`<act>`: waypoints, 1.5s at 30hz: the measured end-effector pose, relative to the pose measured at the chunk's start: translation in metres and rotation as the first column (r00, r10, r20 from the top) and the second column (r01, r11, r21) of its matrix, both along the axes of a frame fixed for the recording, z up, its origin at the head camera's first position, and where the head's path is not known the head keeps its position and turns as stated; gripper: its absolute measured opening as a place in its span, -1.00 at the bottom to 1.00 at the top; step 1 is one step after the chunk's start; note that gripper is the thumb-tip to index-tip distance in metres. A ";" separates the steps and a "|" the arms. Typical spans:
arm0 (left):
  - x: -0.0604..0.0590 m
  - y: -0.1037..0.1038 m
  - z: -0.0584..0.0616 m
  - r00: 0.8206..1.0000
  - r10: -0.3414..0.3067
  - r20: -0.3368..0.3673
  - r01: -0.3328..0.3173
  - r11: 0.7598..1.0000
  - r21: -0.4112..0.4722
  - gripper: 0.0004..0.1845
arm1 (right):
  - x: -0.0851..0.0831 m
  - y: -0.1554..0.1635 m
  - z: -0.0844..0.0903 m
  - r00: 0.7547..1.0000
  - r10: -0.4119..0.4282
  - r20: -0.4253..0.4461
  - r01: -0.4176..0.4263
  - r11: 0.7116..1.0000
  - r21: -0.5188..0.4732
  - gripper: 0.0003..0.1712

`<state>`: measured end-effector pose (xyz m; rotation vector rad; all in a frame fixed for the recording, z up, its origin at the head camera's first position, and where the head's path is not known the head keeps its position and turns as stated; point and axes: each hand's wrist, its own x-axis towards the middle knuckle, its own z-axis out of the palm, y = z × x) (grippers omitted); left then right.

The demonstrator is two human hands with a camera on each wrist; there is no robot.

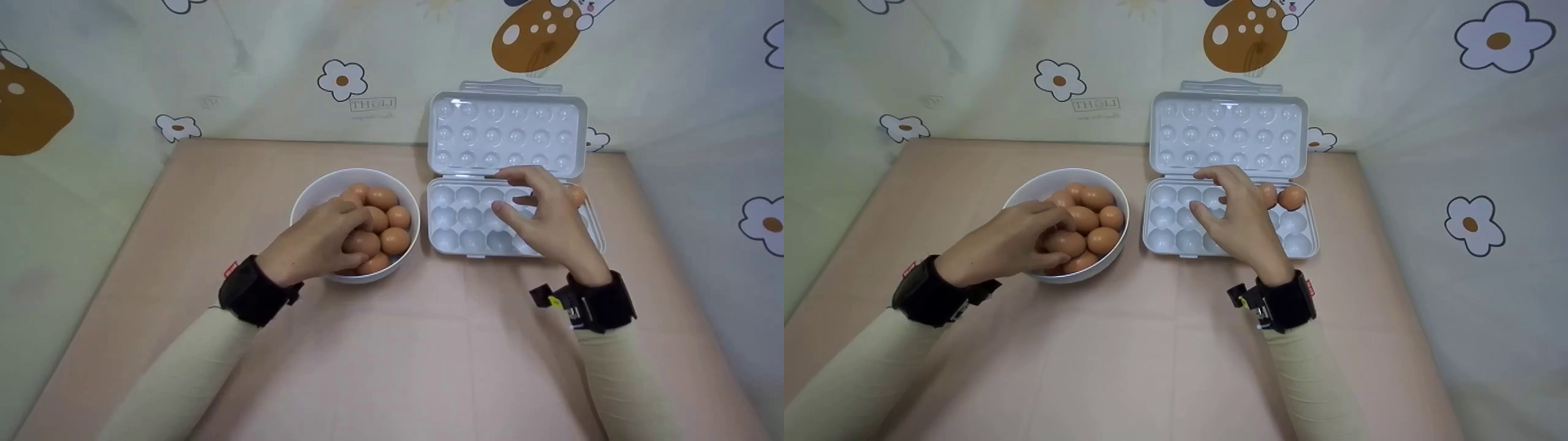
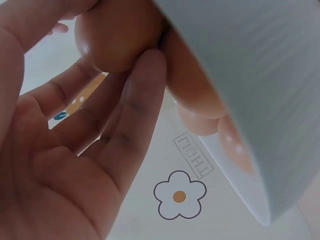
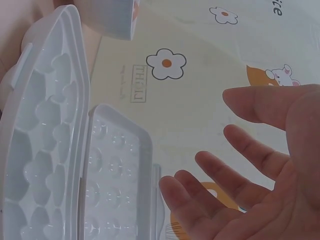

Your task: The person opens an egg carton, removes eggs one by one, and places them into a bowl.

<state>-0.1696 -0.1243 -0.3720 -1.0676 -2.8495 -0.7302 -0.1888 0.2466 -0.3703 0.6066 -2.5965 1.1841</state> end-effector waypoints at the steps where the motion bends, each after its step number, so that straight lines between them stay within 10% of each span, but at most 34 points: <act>1: 0.000 0.001 -0.001 1.000 0.013 0.001 -0.013 1.000 -0.013 -0.63 | 0.000 0.000 0.000 1.000 -0.001 0.003 0.001 1.000 0.000 -0.50; 16: 0.003 0.000 -0.012 0.982 0.035 -0.187 -0.038 0.999 -0.010 -0.56 | 0.001 0.000 0.003 1.000 0.015 0.005 -0.014 0.999 -0.032 -0.51; 34: 0.006 0.004 -0.002 0.986 0.044 -0.162 -0.037 0.998 0.051 -0.68 | -0.001 0.017 0.016 0.999 -0.033 -0.042 0.032 0.999 -0.031 -0.52; 45: 0.010 0.031 -0.003 0.958 0.077 -0.277 -0.053 0.994 0.093 -0.55 | -0.026 0.053 0.023 0.991 -0.115 -0.064 0.130 0.939 0.318 -0.46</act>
